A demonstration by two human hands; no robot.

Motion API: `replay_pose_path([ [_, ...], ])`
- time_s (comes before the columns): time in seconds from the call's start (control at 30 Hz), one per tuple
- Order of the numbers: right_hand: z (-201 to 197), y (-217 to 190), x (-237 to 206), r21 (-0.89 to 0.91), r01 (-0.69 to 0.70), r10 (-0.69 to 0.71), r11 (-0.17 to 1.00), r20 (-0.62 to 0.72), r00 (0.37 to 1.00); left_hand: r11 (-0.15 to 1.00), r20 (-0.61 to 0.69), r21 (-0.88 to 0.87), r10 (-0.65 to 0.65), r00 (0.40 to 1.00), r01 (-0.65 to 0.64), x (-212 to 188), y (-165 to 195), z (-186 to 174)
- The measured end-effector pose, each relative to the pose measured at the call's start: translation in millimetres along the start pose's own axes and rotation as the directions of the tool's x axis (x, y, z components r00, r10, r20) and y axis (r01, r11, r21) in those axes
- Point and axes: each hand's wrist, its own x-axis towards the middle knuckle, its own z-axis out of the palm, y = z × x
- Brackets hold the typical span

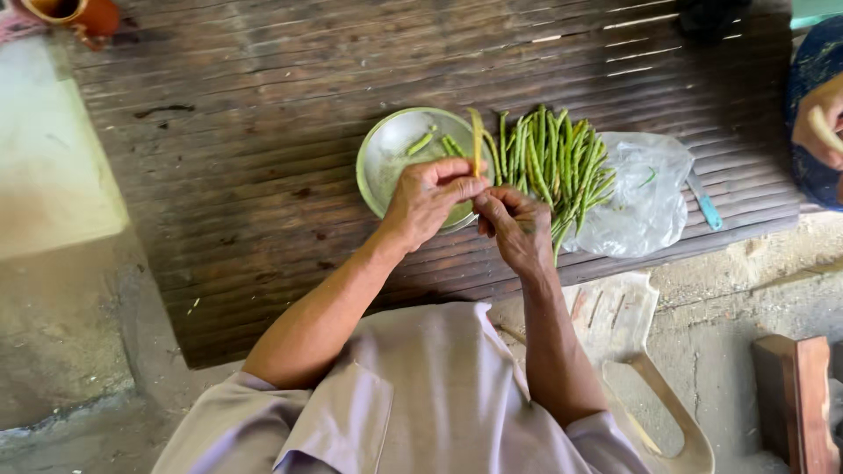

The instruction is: The person snaps the ends off long green beans by hand and places the trimmed pieces into a metal bowl. They continue this process with a pile of beans on a wooden table while another person works nearby.

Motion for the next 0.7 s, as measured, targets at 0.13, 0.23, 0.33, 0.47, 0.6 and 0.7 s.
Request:
replay_pose_path([
  [0.13,21.9,-17.9,-20.8,-0.314,0.253,-0.264,0.915,0.010,0.965,0.945,-0.139,0.307,0.157,0.978,-0.108,-36.8,4.2,-10.0],
  [0.23,30.3,-27.9,-27.1,-0.374,0.297,-0.328,0.879,-0.020,0.944,0.919,-0.132,0.371,0.197,0.971,-0.136,-55.0,10.8,-12.7],
  [0.33,38.0,-31.1,-31.4,-0.272,0.300,-0.314,0.915,-0.008,0.950,0.909,-0.119,0.392,0.201,0.972,-0.140,-67.8,18.8,-11.0],
  [0.47,43.0,-27.7,-37.5,-0.207,0.224,-0.234,0.952,-0.025,0.972,0.868,-0.104,0.454,0.277,0.955,-0.202,-77.2,26.7,-13.7],
  [0.6,43.1,-18.9,-40.5,-0.207,0.206,-0.213,0.957,-0.012,0.977,0.865,-0.050,0.458,0.253,0.966,-0.203,-79.0,27.8,-21.3],
  [0.7,46.8,-9.8,-37.2,-0.192,0.166,-0.174,0.967,-0.028,0.984,0.871,-0.068,0.471,0.195,0.978,-0.141,-78.2,22.9,-24.6],
])
